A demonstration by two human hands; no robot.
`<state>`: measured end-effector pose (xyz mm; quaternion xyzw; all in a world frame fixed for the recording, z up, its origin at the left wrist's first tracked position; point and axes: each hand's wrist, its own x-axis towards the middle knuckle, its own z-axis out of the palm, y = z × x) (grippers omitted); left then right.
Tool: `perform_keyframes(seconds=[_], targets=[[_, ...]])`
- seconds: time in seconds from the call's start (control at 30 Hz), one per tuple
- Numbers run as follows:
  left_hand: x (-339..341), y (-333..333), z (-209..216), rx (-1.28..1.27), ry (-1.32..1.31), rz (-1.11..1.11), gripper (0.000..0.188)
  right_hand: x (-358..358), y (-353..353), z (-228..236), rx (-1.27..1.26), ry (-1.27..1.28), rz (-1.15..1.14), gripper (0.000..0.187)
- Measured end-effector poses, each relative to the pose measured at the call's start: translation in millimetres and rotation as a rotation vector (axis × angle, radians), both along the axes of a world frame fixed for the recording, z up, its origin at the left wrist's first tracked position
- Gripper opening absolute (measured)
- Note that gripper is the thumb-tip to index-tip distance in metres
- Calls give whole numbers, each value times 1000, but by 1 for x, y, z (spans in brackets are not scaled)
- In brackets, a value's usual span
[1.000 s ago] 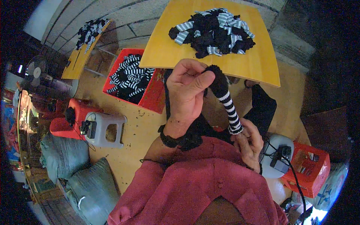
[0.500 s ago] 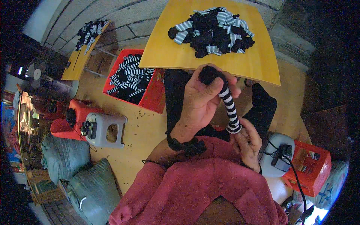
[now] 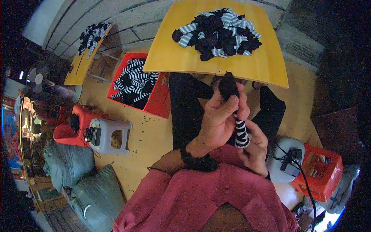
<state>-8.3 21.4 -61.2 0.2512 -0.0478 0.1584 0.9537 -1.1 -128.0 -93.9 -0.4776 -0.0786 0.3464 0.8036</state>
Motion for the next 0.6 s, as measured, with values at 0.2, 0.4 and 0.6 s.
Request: perform_keyframes(seconds=[0.2,0.4,0.6], targets=[[2,9,9,96,65,90,27,8,-3,10,-103,-139,58,49],[5,29,17,203,33,35,26,14,-16,3,-539,-887,-48,44],[7,21,18,311,-41,-183,21,22,-12,4,-602,-1217,-95,40]])
